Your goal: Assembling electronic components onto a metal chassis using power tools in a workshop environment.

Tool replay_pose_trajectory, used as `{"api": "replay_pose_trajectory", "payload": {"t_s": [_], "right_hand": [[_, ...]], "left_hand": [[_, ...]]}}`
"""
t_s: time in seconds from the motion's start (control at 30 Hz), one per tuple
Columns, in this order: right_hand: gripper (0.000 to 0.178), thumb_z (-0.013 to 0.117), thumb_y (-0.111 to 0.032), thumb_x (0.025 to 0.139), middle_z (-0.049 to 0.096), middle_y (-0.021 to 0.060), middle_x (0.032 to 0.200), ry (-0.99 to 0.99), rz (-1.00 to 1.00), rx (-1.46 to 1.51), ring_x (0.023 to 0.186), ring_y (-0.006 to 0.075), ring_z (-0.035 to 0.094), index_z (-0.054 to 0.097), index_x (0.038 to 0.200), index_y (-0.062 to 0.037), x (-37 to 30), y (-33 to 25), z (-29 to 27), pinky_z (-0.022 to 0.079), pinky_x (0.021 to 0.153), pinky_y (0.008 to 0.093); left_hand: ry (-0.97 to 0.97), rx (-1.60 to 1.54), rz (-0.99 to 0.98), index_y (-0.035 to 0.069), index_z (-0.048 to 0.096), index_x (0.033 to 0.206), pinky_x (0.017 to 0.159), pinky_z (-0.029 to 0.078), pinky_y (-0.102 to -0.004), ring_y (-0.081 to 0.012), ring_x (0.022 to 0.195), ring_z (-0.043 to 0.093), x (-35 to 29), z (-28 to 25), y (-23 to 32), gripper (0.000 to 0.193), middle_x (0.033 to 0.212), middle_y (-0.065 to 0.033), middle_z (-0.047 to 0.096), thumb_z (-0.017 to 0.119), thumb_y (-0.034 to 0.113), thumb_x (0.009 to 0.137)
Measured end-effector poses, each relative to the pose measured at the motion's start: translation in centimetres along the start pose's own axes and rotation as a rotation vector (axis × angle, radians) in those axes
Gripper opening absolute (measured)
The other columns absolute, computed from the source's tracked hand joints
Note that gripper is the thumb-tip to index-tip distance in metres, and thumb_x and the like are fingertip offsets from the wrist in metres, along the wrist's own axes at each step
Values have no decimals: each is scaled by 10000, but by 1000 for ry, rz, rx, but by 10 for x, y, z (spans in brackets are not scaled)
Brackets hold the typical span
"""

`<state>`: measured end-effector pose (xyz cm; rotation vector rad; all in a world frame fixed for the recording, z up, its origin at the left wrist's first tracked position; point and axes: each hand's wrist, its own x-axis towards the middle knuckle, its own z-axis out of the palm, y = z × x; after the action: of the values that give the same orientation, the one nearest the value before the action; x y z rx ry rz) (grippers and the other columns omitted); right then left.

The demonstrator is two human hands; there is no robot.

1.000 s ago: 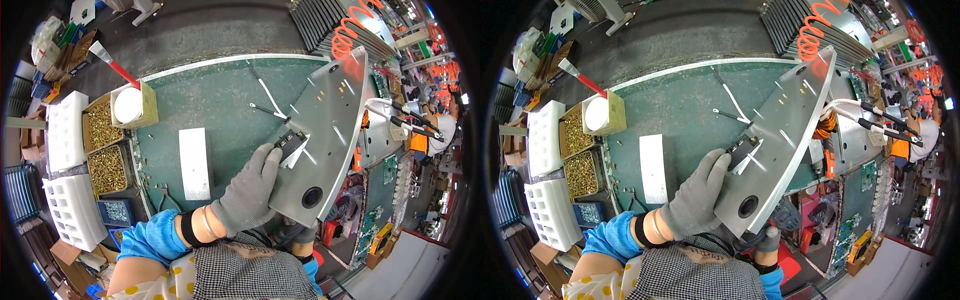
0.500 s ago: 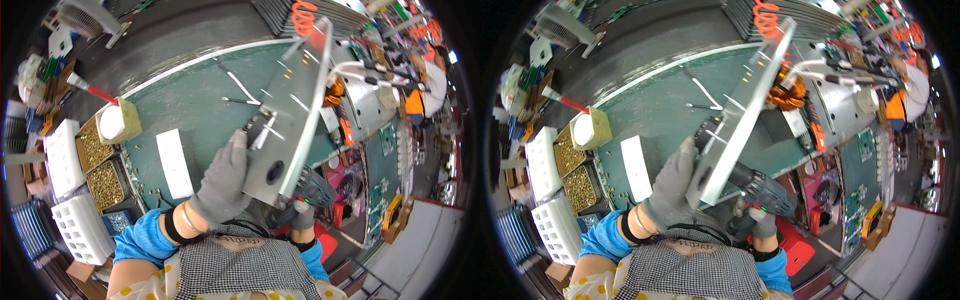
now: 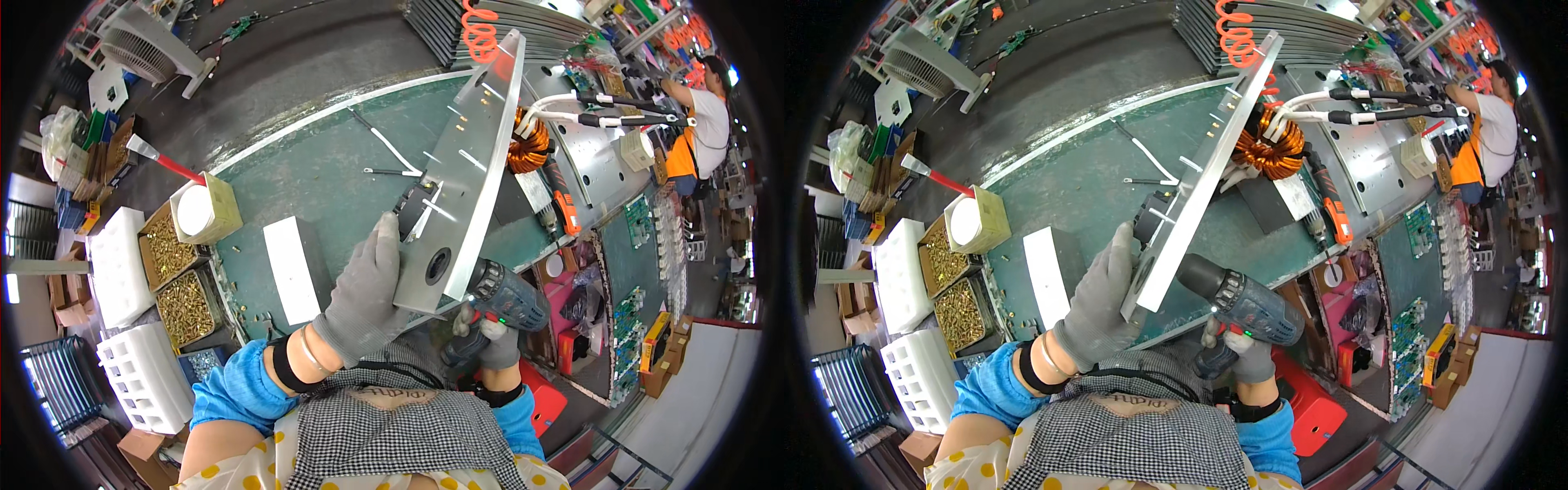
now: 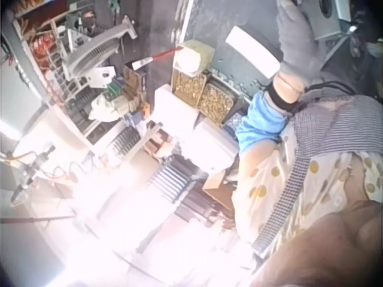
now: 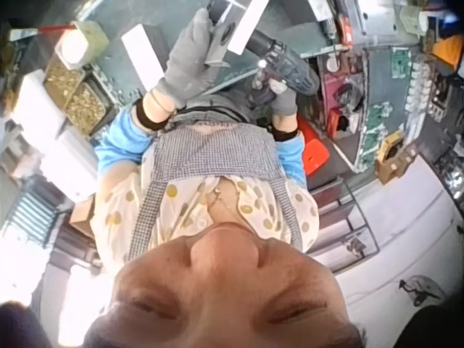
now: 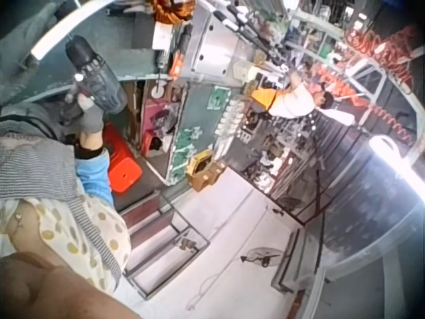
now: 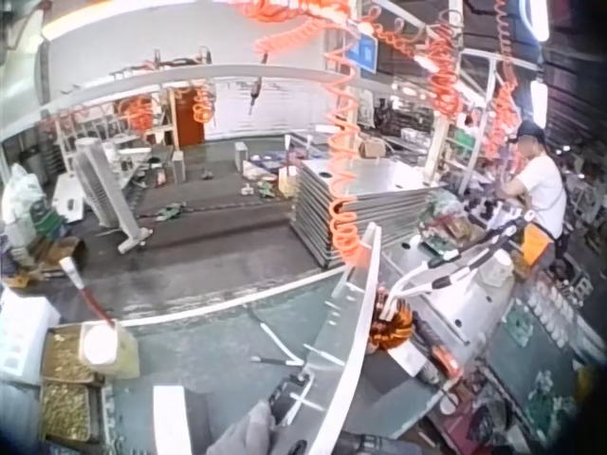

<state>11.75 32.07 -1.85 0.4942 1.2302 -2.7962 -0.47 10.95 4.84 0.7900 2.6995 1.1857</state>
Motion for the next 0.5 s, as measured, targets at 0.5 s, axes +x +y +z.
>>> {"api": "replay_pose_trajectory", "payload": {"t_s": [0.5], "right_hand": [[367,657,-106,743,598,121,828,-39,10,37,685,236,586,553,1066,35,3,2,-2,494,665,383]], "left_hand": [[19,8,-18,-80,173,1437,955,474,-439,-440,1143,522,-1,6,-1,841,1271,-305,465,620,30,734]]}}
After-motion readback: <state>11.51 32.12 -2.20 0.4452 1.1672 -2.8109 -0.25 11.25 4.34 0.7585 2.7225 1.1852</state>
